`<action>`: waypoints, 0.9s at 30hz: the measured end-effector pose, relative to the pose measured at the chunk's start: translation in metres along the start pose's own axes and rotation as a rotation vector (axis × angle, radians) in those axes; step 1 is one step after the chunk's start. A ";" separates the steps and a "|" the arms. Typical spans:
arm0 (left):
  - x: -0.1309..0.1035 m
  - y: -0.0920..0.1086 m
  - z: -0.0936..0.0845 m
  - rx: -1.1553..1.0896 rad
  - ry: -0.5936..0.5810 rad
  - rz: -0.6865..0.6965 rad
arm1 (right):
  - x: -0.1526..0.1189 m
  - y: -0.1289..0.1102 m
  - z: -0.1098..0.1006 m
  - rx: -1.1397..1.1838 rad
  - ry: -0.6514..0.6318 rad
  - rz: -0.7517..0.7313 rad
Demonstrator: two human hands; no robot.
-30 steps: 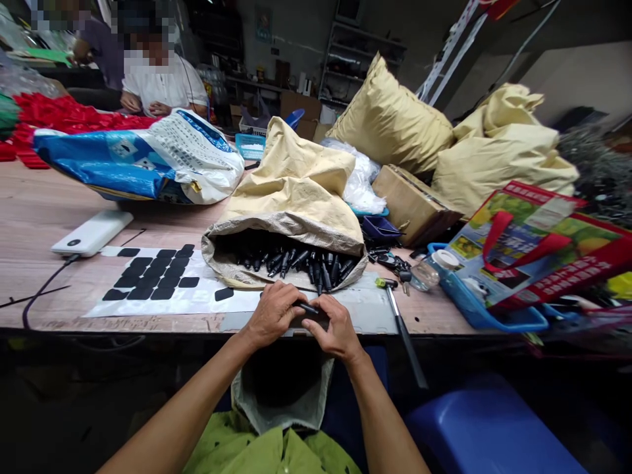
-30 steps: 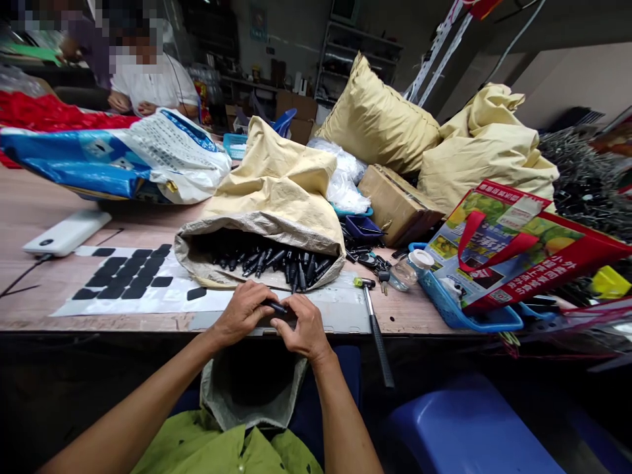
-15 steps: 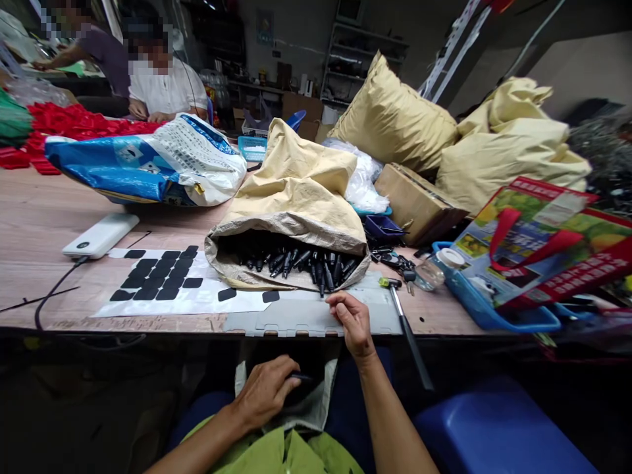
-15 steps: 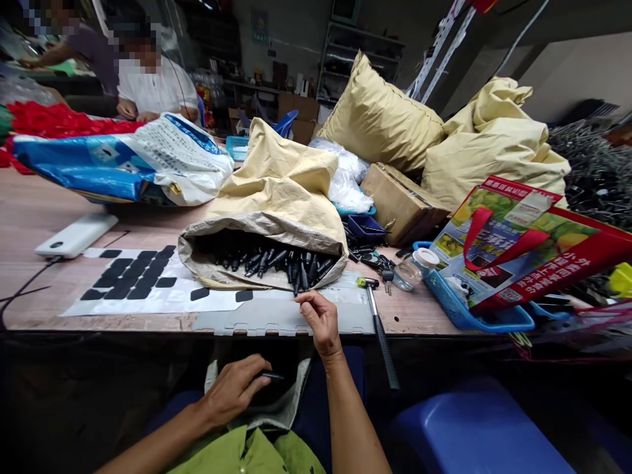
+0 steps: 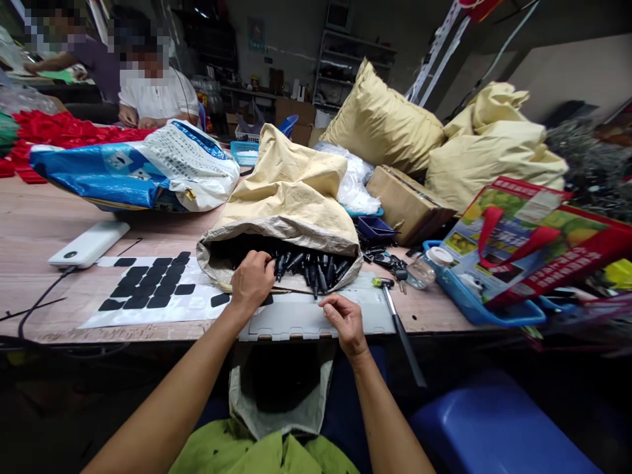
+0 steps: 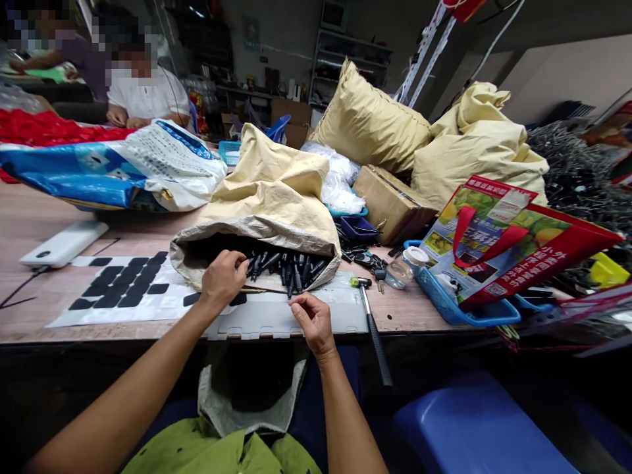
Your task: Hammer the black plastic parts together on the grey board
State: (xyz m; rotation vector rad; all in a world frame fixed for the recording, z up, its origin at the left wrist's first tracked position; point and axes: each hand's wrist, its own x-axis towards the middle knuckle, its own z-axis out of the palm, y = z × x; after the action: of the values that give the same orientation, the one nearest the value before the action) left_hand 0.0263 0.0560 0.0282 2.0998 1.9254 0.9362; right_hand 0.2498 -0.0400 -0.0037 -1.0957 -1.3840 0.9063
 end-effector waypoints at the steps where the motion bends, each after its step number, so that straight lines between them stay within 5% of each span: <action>1: 0.010 -0.003 0.003 0.060 -0.039 -0.028 | 0.000 0.000 0.000 -0.007 0.004 0.004; 7: 0.012 -0.021 -0.004 0.195 -0.173 -0.068 | 0.001 0.001 0.001 -0.057 0.025 -0.008; 14: -0.028 -0.041 -0.037 0.015 -0.059 -0.009 | 0.001 0.001 0.001 -0.039 0.019 -0.037; 20: -0.059 -0.013 -0.029 -0.314 -0.162 0.172 | 0.002 0.007 0.005 -0.060 0.053 -0.029; 27: -0.066 0.010 -0.017 -0.206 -0.301 0.319 | -0.001 0.002 0.016 -0.504 0.064 -0.286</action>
State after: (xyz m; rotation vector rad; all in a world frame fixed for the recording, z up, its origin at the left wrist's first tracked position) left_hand 0.0272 -0.0129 0.0240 2.3032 1.3206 0.7738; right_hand 0.2343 -0.0392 -0.0070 -1.2391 -1.7120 0.3155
